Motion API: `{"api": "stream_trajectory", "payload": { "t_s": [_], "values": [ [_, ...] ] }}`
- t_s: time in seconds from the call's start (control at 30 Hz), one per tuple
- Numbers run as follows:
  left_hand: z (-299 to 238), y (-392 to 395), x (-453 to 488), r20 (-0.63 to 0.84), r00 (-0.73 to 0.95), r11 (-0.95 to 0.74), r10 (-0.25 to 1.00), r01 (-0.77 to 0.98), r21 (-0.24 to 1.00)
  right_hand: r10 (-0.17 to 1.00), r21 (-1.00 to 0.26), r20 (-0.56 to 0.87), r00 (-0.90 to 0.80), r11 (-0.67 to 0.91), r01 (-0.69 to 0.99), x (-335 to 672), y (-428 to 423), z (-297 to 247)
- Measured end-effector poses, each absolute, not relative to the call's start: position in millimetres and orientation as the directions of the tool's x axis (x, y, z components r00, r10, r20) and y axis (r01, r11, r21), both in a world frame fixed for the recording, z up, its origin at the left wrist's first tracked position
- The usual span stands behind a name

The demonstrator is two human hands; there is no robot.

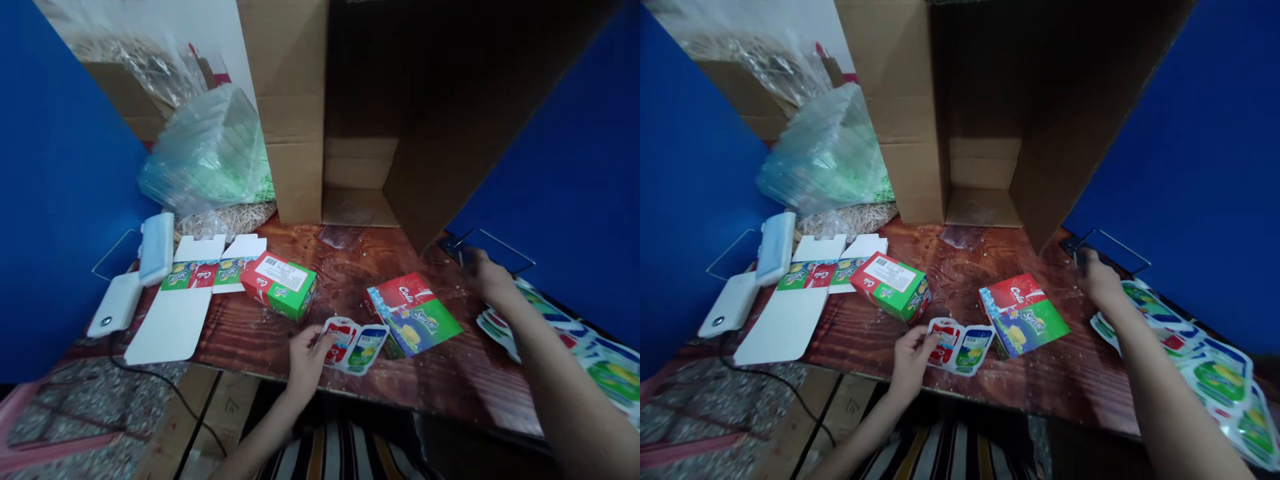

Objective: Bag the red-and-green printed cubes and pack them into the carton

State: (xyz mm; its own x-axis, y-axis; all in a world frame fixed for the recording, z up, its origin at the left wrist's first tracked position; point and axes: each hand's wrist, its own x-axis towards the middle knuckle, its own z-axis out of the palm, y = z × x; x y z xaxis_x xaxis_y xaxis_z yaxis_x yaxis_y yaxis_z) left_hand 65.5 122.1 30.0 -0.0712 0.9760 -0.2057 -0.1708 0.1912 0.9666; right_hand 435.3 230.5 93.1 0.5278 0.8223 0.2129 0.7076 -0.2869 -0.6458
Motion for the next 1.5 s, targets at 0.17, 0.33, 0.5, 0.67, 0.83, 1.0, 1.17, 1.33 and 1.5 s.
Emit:
{"api": "stream_trajectory", "payload": {
  "t_s": [0.17, 0.33, 0.5, 0.67, 0.83, 1.0, 1.17, 1.33, 1.5],
  "values": [
    [37, 118, 70, -0.125, -0.040, 0.117, 0.991, -0.163, 0.980, 0.927, -0.941, 0.217, 0.307, 0.115, 0.317, 350, 137, 108],
    [43, 109, 75, -0.083, -0.002, 0.082, 0.997, -0.140, 0.987, 0.889, -0.919, 0.394, 0.234, 0.379, 0.107, 244, 105, 102],
    [45, 102, 76, -0.049, 0.021, 0.051, 0.999, -0.104, 0.993, 0.851, -0.885, 0.466, 0.241, 0.451, 0.119, 215, 106, 90],
    [41, 99, 78, -0.101, 0.037, 0.106, 0.994, -0.183, 0.977, 0.835, -0.869, 0.495, 0.240, 0.472, 0.151, 216, 102, 88],
    [43, 99, 78, -0.083, 0.040, 0.089, 0.996, -0.192, 0.977, 0.841, -0.832, 0.529, 0.111, 0.490, 0.259, 224, 97, 83],
    [50, 101, 75, -0.089, 0.041, 0.095, 0.995, -0.200, 0.975, 0.846, -0.892, 0.448, 0.288, 0.405, 0.199, 228, 95, 90],
    [56, 101, 75, -0.070, 0.107, 0.083, 0.992, -0.130, 0.988, 0.854, -0.920, 0.386, 0.348, 0.383, 0.080, 227, 95, 103],
    [59, 98, 77, -0.064, 0.138, 0.086, 0.988, -0.159, 0.984, 0.893, -0.852, 0.447, 0.046, 0.410, 0.326, 232, 95, 101],
    [60, 100, 75, -0.083, 0.134, 0.109, 0.988, -0.204, 0.973, 0.827, -0.661, 0.548, -0.127, 0.521, 0.539, 241, 92, 101]
  ]
}}
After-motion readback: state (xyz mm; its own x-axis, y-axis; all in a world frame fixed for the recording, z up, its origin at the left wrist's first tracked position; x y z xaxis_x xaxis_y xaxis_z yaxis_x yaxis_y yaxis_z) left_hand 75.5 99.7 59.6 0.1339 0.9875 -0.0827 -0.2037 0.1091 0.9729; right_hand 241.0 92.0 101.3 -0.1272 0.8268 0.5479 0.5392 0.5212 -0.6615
